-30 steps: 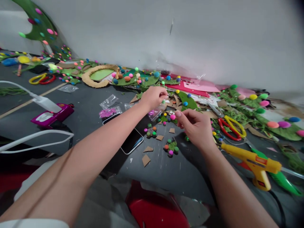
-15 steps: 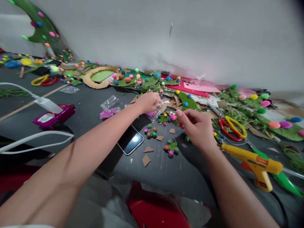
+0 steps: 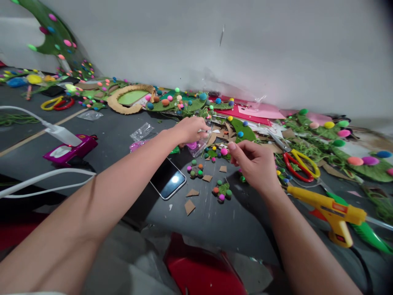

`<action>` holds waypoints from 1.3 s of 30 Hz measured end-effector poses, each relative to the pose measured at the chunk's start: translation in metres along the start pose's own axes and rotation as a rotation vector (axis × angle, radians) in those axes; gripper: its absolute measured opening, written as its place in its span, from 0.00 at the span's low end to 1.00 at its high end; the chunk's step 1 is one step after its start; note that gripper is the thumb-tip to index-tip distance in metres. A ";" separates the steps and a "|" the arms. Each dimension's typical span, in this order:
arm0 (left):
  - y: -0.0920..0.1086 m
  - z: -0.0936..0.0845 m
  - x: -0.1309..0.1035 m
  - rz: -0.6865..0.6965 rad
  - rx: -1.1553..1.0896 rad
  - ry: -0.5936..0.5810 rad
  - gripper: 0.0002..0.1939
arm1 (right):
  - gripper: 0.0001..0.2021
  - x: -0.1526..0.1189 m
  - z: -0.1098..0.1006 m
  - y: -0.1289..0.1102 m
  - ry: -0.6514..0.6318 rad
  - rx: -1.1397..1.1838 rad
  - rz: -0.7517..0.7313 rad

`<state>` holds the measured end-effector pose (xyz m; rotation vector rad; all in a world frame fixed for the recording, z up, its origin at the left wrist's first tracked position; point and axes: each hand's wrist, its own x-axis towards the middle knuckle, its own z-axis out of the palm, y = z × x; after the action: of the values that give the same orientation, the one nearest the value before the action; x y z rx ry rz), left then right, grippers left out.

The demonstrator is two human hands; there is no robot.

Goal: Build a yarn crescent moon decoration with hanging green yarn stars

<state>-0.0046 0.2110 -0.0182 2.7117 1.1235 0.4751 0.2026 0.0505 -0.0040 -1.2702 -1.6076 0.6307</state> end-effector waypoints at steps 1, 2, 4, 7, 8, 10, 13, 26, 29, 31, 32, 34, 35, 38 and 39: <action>0.004 -0.004 -0.003 0.000 -0.012 0.021 0.17 | 0.19 0.000 0.000 0.000 -0.005 0.008 0.001; 0.010 -0.008 -0.008 -0.001 -0.028 0.049 0.19 | 0.17 0.000 0.001 0.001 -0.015 0.023 -0.001; 0.024 -0.016 -0.022 -0.006 -0.069 0.104 0.22 | 0.12 0.001 0.002 0.002 -0.056 0.064 -0.014; 0.049 -0.025 -0.051 -0.049 -0.138 0.165 0.20 | 0.11 0.000 0.005 0.003 -0.149 0.124 -0.025; 0.058 -0.027 -0.063 -0.077 -0.171 0.182 0.18 | 0.10 -0.002 0.006 0.003 -0.179 0.128 -0.025; 0.074 -0.029 -0.085 -0.162 -0.422 0.183 0.13 | 0.12 -0.005 0.009 0.002 -0.226 0.104 -0.028; 0.091 -0.028 -0.112 -0.350 -0.868 0.093 0.11 | 0.13 -0.010 0.014 -0.003 -0.248 0.072 -0.066; 0.108 -0.020 -0.133 -0.575 -1.585 0.078 0.11 | 0.05 -0.020 0.028 -0.010 -0.199 -0.036 -0.402; 0.109 -0.018 -0.133 -0.558 -1.526 0.107 0.10 | 0.06 -0.020 0.030 -0.011 -0.194 -0.074 -0.446; 0.108 -0.018 -0.133 -0.544 -1.493 0.116 0.09 | 0.08 -0.020 0.030 -0.013 -0.216 -0.076 -0.431; 0.108 -0.018 -0.133 -0.545 -1.480 0.115 0.08 | 0.09 -0.019 0.030 -0.014 -0.220 -0.070 -0.415; 0.107 -0.019 -0.133 -0.551 -1.442 0.110 0.07 | 0.11 -0.018 0.027 -0.015 -0.177 -0.045 -0.361; 0.106 -0.020 -0.133 -0.550 -1.410 0.110 0.07 | 0.11 -0.017 0.025 -0.016 -0.132 -0.031 -0.326; 0.105 -0.020 -0.132 -0.519 -1.282 0.128 0.08 | 0.10 -0.015 0.019 -0.018 0.002 -0.018 -0.224; 0.105 -0.020 -0.132 -0.508 -1.248 0.139 0.08 | 0.11 -0.015 0.017 -0.017 0.024 -0.027 -0.203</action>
<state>-0.0304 0.0445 -0.0007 1.2984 0.9737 0.8798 0.1796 0.0339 -0.0016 -1.1122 -1.7037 0.4668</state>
